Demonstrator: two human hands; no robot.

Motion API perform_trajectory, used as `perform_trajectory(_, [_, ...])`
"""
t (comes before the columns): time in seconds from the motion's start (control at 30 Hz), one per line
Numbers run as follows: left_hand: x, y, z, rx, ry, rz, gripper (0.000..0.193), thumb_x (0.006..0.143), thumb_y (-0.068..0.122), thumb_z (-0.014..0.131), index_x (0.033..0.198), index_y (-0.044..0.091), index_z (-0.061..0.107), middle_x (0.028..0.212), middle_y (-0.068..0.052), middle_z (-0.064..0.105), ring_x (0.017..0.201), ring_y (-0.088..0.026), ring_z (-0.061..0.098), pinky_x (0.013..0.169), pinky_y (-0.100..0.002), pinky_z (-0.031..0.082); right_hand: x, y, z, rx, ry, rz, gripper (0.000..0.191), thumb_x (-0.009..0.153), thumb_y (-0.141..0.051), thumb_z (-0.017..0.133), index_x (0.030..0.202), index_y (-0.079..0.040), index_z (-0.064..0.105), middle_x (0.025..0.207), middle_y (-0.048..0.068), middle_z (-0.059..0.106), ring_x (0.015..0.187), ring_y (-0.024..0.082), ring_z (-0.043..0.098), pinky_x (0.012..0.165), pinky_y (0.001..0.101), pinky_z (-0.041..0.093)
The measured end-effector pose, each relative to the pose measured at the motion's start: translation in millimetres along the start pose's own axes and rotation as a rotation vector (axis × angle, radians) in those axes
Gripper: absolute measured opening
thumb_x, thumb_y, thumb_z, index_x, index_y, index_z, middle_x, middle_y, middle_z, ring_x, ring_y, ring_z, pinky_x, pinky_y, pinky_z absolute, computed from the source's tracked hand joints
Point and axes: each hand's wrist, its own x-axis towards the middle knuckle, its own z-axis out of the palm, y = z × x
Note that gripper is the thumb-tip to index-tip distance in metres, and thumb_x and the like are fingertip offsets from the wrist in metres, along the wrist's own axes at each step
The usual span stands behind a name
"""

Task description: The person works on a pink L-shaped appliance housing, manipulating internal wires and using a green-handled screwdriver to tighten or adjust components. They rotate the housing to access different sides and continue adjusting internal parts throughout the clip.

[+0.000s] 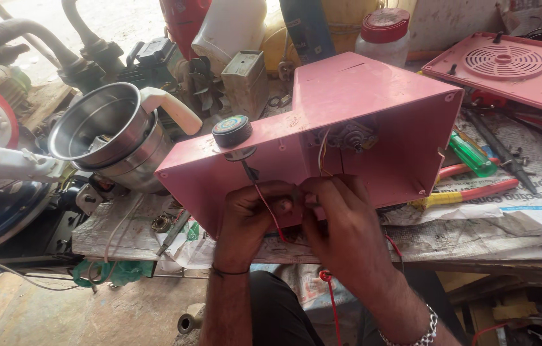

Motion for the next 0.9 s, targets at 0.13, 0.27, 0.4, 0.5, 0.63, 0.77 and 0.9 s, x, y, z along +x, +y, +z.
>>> perform_trajectory(0.13, [3.3, 2.3, 4.7, 0.025, 0.084, -0.039, 0.021, 0.094, -0.001, 0.067, 0.114, -0.003, 0.072, 0.104, -0.009, 0.080, 0.099, -0.013, 0.074, 0.087, -0.027, 0.060, 3.2, -1.6, -22.1, -0.099, 0.036, 0.029, 0.030, 0.076, 0.001, 0.076, 0.105, -0.001, 0.068, 0.095, 0.016, 0.070, 0.088, 0.034, 0.068, 0.072, 0.0432, 0.055])
perform_trajectory(0.27, [6.3, 1.1, 6.6, 0.082, 0.083, -0.027, 0.020, 0.094, -0.002, 0.069, 0.114, -0.003, 0.072, 0.103, -0.009, 0.079, 0.098, -0.012, 0.074, 0.086, -0.025, 0.060, 9.9, -8.2, -61.9, -0.191, 0.063, 0.008, 0.022, 0.079, 0.000, 0.079, 0.100, -0.004, 0.073, 0.097, 0.012, 0.075, 0.087, 0.025, 0.074, 0.076, 0.0362, 0.059])
perform_trajectory(0.4, [6.1, -3.3, 7.2, 0.108, 0.125, -0.065, 0.021, 0.095, -0.002, 0.070, 0.115, -0.003, 0.074, 0.100, -0.008, 0.078, 0.087, -0.007, 0.069, 0.071, -0.022, 0.055, 27.4, -7.0, -101.1, -0.288, -0.037, 0.101, 0.014, 0.083, -0.002, 0.081, 0.096, -0.002, 0.075, 0.093, 0.010, 0.076, 0.078, 0.018, 0.075, 0.067, 0.0315, 0.059])
perform_trajectory(0.5, [3.1, -8.5, 7.0, 0.132, 0.181, -0.054, 0.020, 0.095, -0.005, 0.065, 0.113, 0.000, 0.072, 0.095, -0.006, 0.079, 0.070, -0.004, 0.057, 0.059, -0.020, 0.048, 35.8, -1.7, -112.9, -0.237, -0.067, 0.140, 0.013, 0.085, -0.005, 0.080, 0.096, -0.002, 0.075, 0.088, 0.008, 0.077, 0.074, 0.013, 0.075, 0.063, 0.0285, 0.062])
perform_trajectory(0.63, [-7.3, -13.7, 11.2, 0.262, 0.387, 0.152, 0.022, 0.091, -0.010, 0.053, 0.101, 0.000, 0.070, 0.088, -0.005, 0.072, 0.068, -0.004, 0.057, 0.058, -0.022, 0.047, 31.7, 8.6, -113.7, -0.097, -0.069, 0.245, 0.012, 0.086, -0.010, 0.079, 0.096, -0.005, 0.075, 0.083, 0.005, 0.076, 0.076, 0.010, 0.076, 0.065, 0.0266, 0.062])
perform_trajectory(0.77, [-29.5, -1.2, 31.7, 0.636, 0.805, 0.589, 0.017, 0.097, -0.008, 0.049, 0.102, 0.003, 0.061, 0.091, -0.007, 0.064, 0.074, -0.011, 0.060, 0.064, -0.024, 0.050, 21.4, 24.9, -110.0, -0.204, -0.029, 0.255, 0.016, 0.085, -0.010, 0.082, 0.097, -0.002, 0.076, 0.085, 0.009, 0.077, 0.078, 0.012, 0.075, 0.066, 0.0276, 0.057])
perform_trajectory(0.9, [-34.3, 26.5, 69.5, 0.882, 0.502, 0.785, 0.024, 0.097, -0.006, 0.053, 0.119, 0.001, 0.056, 0.108, -0.016, 0.067, 0.094, -0.026, 0.067, 0.081, -0.036, 0.057, 18.1, 43.6, -114.1, -0.106, -0.062, 0.411, 0.014, 0.087, -0.009, 0.081, 0.096, -0.002, 0.074, 0.079, 0.007, 0.077, 0.073, 0.011, 0.072, 0.054, 0.0262, 0.053])
